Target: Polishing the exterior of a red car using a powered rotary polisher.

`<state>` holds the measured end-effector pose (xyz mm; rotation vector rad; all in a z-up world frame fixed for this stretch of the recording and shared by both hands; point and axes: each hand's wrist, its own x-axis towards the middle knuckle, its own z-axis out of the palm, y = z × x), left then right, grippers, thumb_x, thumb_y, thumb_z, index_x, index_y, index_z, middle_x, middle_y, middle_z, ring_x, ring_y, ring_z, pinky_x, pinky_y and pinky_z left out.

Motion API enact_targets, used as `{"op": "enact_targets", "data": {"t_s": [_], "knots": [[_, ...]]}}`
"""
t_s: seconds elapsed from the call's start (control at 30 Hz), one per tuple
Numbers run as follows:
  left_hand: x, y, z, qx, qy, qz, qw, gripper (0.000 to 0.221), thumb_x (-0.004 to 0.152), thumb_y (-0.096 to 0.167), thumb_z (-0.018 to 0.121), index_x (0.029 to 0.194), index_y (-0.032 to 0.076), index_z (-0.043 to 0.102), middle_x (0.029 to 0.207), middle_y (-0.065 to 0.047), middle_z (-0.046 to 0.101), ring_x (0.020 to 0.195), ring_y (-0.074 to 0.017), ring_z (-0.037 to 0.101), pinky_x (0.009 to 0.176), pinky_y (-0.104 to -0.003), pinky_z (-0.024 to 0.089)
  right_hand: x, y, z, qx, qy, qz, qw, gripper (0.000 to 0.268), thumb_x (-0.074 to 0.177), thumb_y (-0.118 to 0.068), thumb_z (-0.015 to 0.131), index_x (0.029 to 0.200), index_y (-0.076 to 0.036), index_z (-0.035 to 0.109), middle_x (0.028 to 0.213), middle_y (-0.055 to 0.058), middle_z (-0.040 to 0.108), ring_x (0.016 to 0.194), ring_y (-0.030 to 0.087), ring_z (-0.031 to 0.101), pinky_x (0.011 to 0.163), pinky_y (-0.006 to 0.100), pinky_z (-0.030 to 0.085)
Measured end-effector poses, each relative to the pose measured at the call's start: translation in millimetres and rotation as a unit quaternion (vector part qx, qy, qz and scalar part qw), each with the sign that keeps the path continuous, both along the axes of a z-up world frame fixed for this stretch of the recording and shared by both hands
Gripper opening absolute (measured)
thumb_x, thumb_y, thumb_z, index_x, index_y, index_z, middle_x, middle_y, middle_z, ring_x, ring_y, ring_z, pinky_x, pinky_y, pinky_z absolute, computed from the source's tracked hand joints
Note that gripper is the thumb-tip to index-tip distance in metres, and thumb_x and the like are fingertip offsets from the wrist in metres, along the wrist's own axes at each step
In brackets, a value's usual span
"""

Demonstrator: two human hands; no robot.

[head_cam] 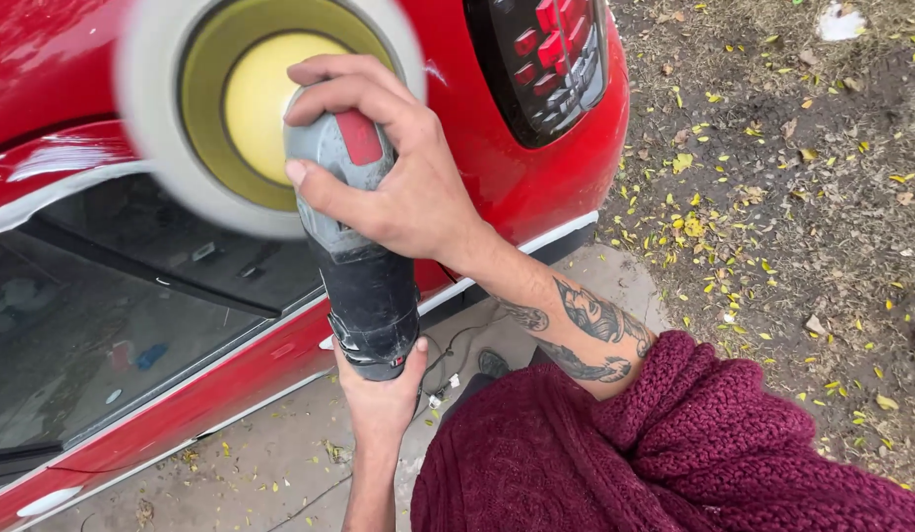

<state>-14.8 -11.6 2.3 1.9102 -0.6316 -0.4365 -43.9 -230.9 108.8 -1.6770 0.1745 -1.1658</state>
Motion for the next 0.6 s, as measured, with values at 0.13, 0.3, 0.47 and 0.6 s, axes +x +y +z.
{"op": "enact_targets", "data": {"t_s": [0.13, 0.3, 0.47, 0.6], "knots": [[4, 3, 4, -0.021, -0.007, -0.015, 1.0, 0.073, 0.076, 0.013, 0.086, 0.137, -0.001, 0.049, 0.121, -0.013, 0.067, 0.108, -0.019, 0.065, 0.097, -0.034, 0.051, 1, 4, 3, -0.001, 0.003, -0.027, 1.0, 0.026, 0.095, -0.015, 0.08, 0.116, -0.008, 0.068, 0.139, 0.009, 0.06, 0.133, 0.021, 0.061, 0.113, 0.033, 0.047], [19, 26, 6, -0.056, 0.003, 0.015, 0.998, 0.078, 0.074, 0.013, 0.084, 0.14, -0.001, 0.046, 0.123, -0.013, 0.067, 0.111, -0.0184, 0.065, 0.1, -0.034, 0.05, 30, 31, 11, -0.013, -0.005, 0.01, 1.0, 0.025, 0.095, -0.017, 0.081, 0.115, -0.01, 0.067, 0.138, 0.007, 0.061, 0.134, 0.021, 0.059, 0.116, 0.034, 0.045], [26, 50, 15, -0.044, -0.019, 0.055, 0.997, 0.079, 0.076, 0.013, 0.084, 0.143, -0.002, 0.045, 0.127, -0.014, 0.065, 0.114, -0.0188, 0.063, 0.101, -0.034, 0.049, 57, 56, 21, -0.025, 0.003, 0.042, 0.999, 0.026, 0.095, -0.019, 0.081, 0.116, -0.011, 0.068, 0.14, 0.005, 0.06, 0.136, 0.021, 0.059, 0.116, 0.033, 0.046], [31, 65, 19, -0.029, 0.004, 0.089, 0.996, 0.079, 0.075, 0.014, 0.085, 0.142, -0.002, 0.046, 0.125, -0.014, 0.066, 0.112, -0.0187, 0.064, 0.099, -0.034, 0.05, 72, 70, 24, -0.024, 0.0, 0.065, 0.998, 0.025, 0.097, -0.02, 0.081, 0.118, -0.012, 0.069, 0.141, 0.005, 0.06, 0.136, 0.019, 0.06, 0.116, 0.032, 0.047]]}}
